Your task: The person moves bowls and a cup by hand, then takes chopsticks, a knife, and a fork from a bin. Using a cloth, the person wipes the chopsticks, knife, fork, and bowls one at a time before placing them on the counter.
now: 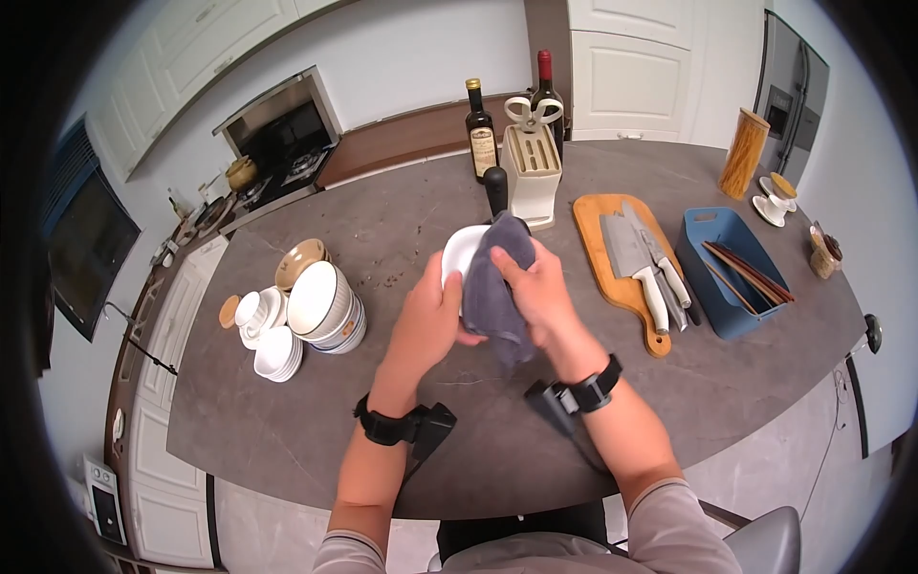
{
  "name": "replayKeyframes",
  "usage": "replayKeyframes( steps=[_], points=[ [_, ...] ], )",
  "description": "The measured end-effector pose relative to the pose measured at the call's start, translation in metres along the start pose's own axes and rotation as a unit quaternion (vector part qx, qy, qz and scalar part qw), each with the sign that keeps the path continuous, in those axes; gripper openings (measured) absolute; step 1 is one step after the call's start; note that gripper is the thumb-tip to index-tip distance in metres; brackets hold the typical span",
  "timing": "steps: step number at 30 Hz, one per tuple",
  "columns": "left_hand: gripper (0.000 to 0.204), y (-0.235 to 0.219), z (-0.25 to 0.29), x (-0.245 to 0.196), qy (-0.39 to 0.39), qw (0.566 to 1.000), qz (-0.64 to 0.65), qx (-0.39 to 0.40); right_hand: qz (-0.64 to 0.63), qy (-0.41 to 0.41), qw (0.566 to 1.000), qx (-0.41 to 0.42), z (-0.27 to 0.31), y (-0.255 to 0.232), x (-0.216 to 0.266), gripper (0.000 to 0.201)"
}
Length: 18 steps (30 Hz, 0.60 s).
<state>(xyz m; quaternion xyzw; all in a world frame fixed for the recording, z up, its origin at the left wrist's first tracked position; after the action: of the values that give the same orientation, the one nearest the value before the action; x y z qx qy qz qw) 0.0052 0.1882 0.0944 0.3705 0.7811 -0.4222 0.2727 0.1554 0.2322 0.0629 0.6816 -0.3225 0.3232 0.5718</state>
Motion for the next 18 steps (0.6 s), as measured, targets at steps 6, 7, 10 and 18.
replayKeyframes(
  steps=[6, 7, 10, 18],
  points=[
    [0.031, 0.029, 0.014, 0.000, -0.072, 0.962, -0.068, 0.256, 0.327, 0.074, 0.915, 0.224, 0.009, 0.016, -0.014, 0.023],
    [0.031, 0.031, 0.013, 0.003, -0.072, 0.962, -0.067, 0.255, 0.327, 0.074, 0.915, 0.225, 0.007, 0.016, -0.017, 0.023],
    [0.028, 0.023, 0.003, 0.001, -0.058, 0.979, -0.050, 0.191, 0.324, -0.033, 0.932, 0.162, -0.006, 0.015, -0.011, 0.021],
    [0.037, 0.000, -0.011, 0.015, 0.080, 0.985, -0.150, -0.014, 0.128, -0.056, 0.990, -0.018, -0.007, -0.007, -0.028, 0.030]
  ],
)
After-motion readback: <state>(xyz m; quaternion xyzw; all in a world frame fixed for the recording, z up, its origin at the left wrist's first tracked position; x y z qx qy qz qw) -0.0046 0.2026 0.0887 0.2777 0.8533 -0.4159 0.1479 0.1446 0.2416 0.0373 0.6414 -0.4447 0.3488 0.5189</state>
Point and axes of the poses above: each hand's wrist, its own z-axis away from the middle knuckle, its own y-axis out of the palm, x = y × z, the point moved 10 cm from there along -z, towards the middle knuckle, and after that the axes turned 11 degrees about -z, right-handed, at the moved point
